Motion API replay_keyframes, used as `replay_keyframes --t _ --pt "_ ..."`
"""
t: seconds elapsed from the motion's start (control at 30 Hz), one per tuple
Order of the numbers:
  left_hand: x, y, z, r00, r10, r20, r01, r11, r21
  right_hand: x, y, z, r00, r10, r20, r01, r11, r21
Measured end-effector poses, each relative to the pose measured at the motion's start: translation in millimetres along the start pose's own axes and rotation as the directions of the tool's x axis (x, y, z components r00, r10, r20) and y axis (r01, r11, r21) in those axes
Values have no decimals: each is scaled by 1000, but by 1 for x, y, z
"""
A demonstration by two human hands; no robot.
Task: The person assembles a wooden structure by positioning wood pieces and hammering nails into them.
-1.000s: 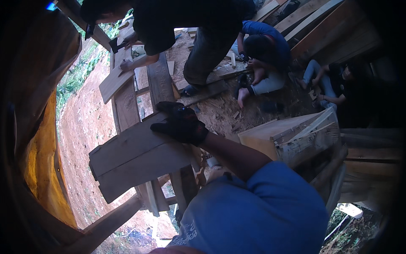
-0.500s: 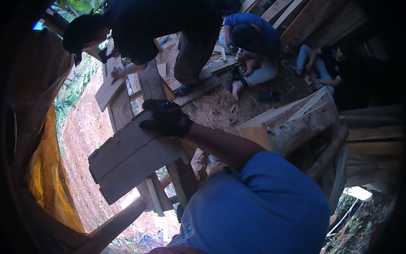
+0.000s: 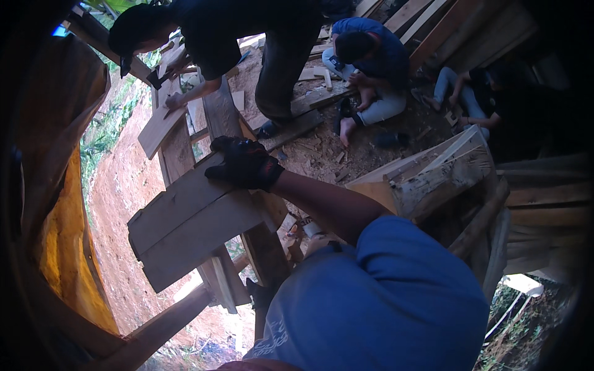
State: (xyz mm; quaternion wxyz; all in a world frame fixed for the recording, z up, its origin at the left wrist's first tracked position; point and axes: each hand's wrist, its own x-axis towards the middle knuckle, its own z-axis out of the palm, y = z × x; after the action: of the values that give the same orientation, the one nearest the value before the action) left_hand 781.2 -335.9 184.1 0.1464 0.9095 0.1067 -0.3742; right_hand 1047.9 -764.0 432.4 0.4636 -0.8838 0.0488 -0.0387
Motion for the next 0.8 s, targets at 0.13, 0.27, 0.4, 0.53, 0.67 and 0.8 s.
replay_keyframes --t 0.13,0.27,0.4,0.53,0.67,0.8 --pt "24 4 20 995 96 35 -93 991 -93 -2 -4 -3 1000 -10 -9 10 1000 -18" --pt "40 -4 35 988 140 58 -131 982 -138 -3 -4 -2 1000 -3 -8 3 1000 -11" --pt "58 -15 54 994 -44 102 35 996 83 -3 0 -1 1000 -16 -17 16 1000 -19" --pt "95 -64 114 994 -83 -71 96 977 193 -5 -3 -3 998 6 -66 -7 1000 -7" --pt "103 -76 144 973 -117 -198 152 974 169 3 -9 7 998 -44 -35 45 999 0" --pt "51 -6 49 1000 20 -23 -20 1000 0 -5 -1 -2 996 1 -94 -2 1000 -20"
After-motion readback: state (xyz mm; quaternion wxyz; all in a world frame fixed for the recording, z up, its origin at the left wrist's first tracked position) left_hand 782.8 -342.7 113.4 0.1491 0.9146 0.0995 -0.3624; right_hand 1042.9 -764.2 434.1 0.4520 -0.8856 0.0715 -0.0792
